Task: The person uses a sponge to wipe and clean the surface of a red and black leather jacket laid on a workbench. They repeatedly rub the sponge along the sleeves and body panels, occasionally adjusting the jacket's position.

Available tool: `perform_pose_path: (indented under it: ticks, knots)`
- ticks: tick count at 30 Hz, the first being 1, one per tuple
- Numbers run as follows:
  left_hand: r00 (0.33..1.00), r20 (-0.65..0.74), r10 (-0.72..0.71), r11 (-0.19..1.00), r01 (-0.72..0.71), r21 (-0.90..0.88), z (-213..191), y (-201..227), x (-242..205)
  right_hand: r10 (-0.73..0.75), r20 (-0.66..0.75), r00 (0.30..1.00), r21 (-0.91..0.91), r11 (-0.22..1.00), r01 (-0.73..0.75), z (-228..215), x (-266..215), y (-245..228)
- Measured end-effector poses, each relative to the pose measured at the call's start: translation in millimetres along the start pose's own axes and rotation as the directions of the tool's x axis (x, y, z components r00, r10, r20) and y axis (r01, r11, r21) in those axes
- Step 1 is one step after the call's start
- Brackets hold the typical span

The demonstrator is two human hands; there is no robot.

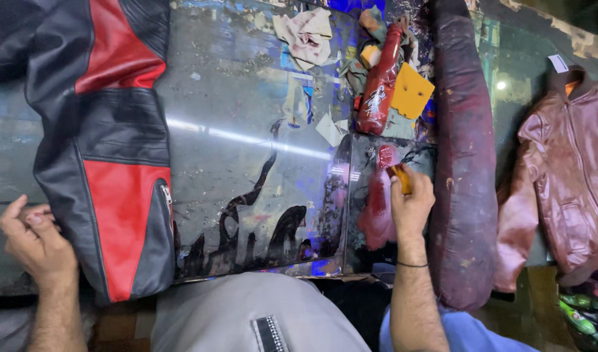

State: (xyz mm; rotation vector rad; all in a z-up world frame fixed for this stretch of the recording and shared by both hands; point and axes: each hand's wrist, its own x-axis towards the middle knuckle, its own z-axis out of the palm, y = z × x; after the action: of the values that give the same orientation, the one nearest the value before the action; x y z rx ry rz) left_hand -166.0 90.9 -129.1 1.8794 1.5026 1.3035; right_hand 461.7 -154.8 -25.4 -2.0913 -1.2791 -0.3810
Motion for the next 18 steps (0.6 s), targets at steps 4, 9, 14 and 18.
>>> perform_pose_path:
  ticks: [4,9,14,18]
  knots:
    - [1.000,0.008,-0.007,1.000,0.007,-0.003,-2.3,-3.7,-6.9,0.092,0.170,0.981,-0.002,0.996,-0.094,-8.1,-30.5,-9.4]
    - [0.999,0.016,-0.029,0.998,0.030,-0.046,-1.1,4.2,-0.3,0.140,0.141,0.980,-0.075,0.989,-0.131,-11.5,-42.0,-7.2]
    - [0.998,0.018,-0.063,0.994,0.065,-0.083,-2.8,14.7,2.3,0.168,0.097,0.981,-0.110,0.981,-0.157,-5.2,-57.0,14.7]
    - [0.994,-0.002,-0.109,0.987,0.108,-0.119,2.0,22.6,13.5,0.004,0.251,0.968,-0.226,0.973,0.055,1.3,-72.3,37.6]
